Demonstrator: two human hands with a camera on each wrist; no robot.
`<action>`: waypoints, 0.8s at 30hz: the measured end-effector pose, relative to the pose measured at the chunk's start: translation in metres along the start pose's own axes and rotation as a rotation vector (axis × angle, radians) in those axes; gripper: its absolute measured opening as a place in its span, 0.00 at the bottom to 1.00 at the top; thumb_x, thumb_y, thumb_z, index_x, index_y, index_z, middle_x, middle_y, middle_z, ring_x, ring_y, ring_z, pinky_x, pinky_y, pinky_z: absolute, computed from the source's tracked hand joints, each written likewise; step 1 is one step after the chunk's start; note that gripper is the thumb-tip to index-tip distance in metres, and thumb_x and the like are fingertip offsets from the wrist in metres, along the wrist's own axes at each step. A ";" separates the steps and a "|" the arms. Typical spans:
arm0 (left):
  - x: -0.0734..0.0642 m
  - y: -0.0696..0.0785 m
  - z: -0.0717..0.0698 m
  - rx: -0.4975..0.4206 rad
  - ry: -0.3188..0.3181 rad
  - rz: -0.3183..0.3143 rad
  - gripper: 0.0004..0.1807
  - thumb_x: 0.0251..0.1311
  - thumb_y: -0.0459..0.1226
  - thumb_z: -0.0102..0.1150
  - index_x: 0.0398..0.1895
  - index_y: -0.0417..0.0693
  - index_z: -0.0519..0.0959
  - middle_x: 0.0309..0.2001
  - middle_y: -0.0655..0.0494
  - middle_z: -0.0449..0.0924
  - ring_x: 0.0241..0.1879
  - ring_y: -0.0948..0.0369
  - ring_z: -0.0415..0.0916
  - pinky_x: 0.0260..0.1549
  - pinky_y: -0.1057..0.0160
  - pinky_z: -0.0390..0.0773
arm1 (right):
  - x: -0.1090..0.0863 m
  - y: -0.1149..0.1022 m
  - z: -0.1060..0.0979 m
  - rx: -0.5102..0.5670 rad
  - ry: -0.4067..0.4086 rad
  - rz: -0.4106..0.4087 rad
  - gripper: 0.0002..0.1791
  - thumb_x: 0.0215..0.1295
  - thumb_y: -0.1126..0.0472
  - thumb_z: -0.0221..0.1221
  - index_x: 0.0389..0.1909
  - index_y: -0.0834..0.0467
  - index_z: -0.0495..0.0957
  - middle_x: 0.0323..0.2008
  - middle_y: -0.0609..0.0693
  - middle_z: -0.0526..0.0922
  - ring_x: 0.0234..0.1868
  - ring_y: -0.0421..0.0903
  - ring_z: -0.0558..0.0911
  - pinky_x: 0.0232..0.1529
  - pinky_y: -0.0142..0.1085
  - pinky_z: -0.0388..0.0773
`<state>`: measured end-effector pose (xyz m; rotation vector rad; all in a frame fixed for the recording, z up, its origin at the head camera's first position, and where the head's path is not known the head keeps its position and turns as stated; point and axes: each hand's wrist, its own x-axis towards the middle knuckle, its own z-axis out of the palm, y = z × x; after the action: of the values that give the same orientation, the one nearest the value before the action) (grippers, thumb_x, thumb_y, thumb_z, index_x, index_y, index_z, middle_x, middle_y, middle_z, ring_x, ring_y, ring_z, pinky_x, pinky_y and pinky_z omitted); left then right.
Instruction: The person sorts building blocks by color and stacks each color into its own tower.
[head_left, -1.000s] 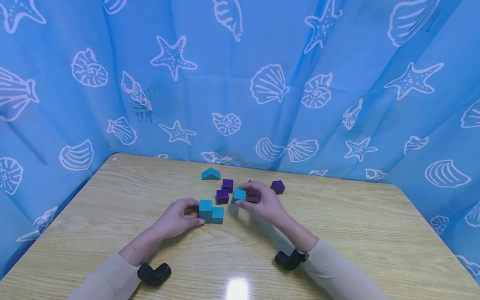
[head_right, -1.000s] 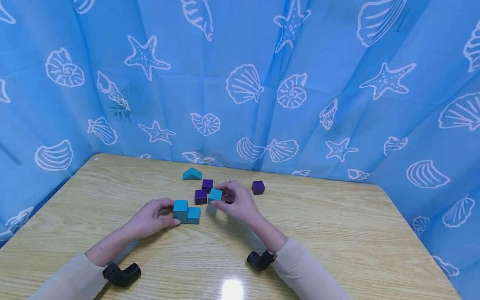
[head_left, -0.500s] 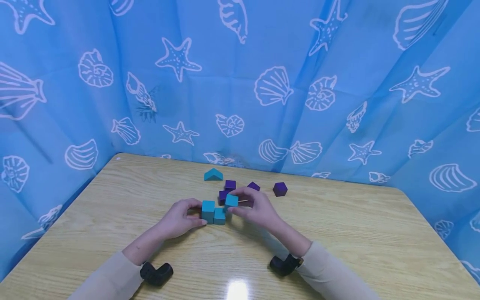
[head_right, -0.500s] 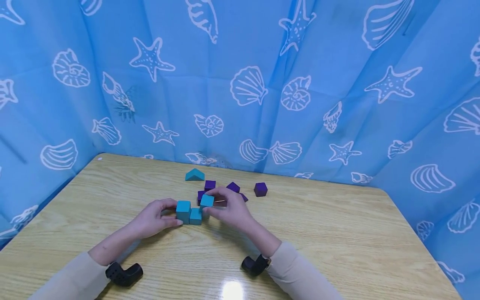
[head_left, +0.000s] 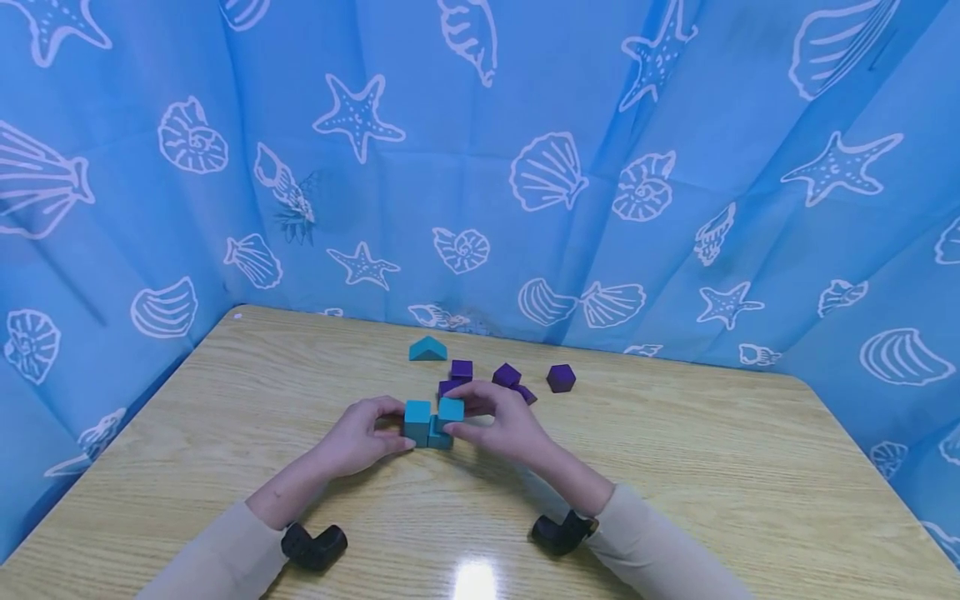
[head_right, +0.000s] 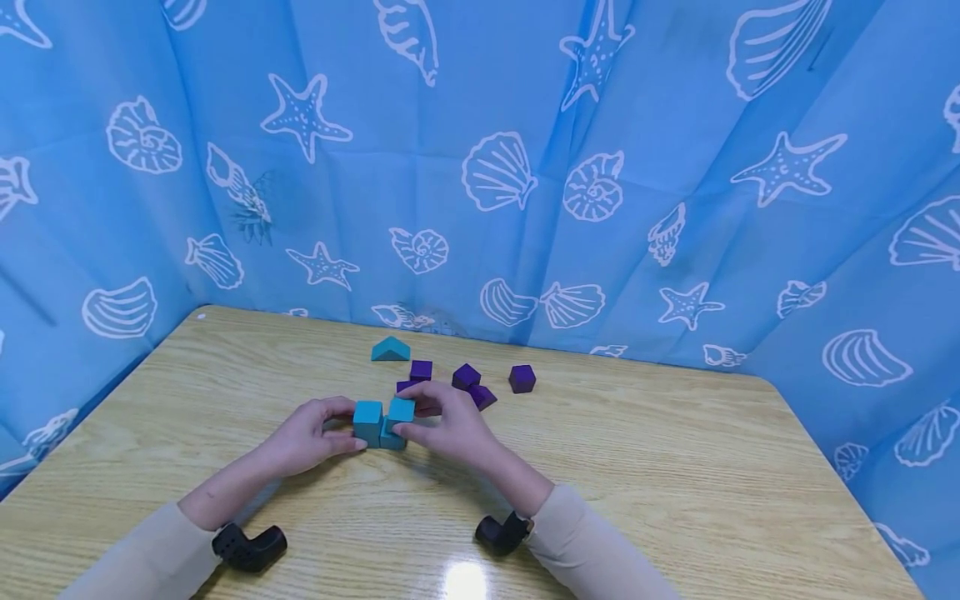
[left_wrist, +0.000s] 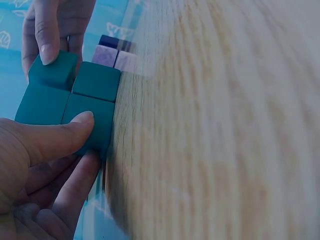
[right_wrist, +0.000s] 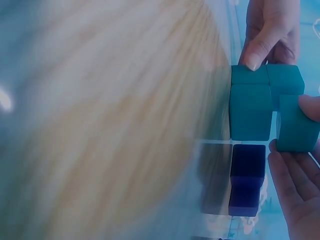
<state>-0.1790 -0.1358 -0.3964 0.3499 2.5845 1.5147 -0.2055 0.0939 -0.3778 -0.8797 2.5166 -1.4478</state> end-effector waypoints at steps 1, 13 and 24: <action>0.000 0.000 0.000 -0.001 -0.001 0.002 0.19 0.55 0.29 0.65 0.51 0.36 0.78 0.50 0.47 0.79 0.55 0.50 0.74 0.53 0.58 0.79 | 0.000 0.000 0.000 -0.002 -0.003 -0.003 0.20 0.57 0.61 0.68 0.52 0.55 0.79 0.47 0.50 0.83 0.46 0.49 0.84 0.50 0.40 0.81; -0.001 0.000 -0.001 0.030 -0.002 0.018 0.18 0.55 0.30 0.65 0.51 0.37 0.78 0.48 0.48 0.80 0.54 0.51 0.75 0.54 0.54 0.78 | 0.002 -0.001 0.005 -0.020 -0.021 -0.014 0.20 0.57 0.60 0.68 0.51 0.57 0.79 0.48 0.52 0.81 0.45 0.47 0.84 0.50 0.39 0.82; -0.002 -0.001 -0.003 0.029 -0.007 0.024 0.19 0.56 0.32 0.65 0.52 0.37 0.78 0.49 0.49 0.80 0.54 0.51 0.74 0.56 0.51 0.76 | 0.004 0.000 0.008 -0.020 -0.033 -0.021 0.20 0.57 0.60 0.67 0.51 0.57 0.79 0.48 0.52 0.81 0.46 0.48 0.84 0.50 0.39 0.81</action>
<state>-0.1780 -0.1386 -0.3956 0.3900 2.6090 1.4824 -0.2056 0.0859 -0.3811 -0.9276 2.5096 -1.4053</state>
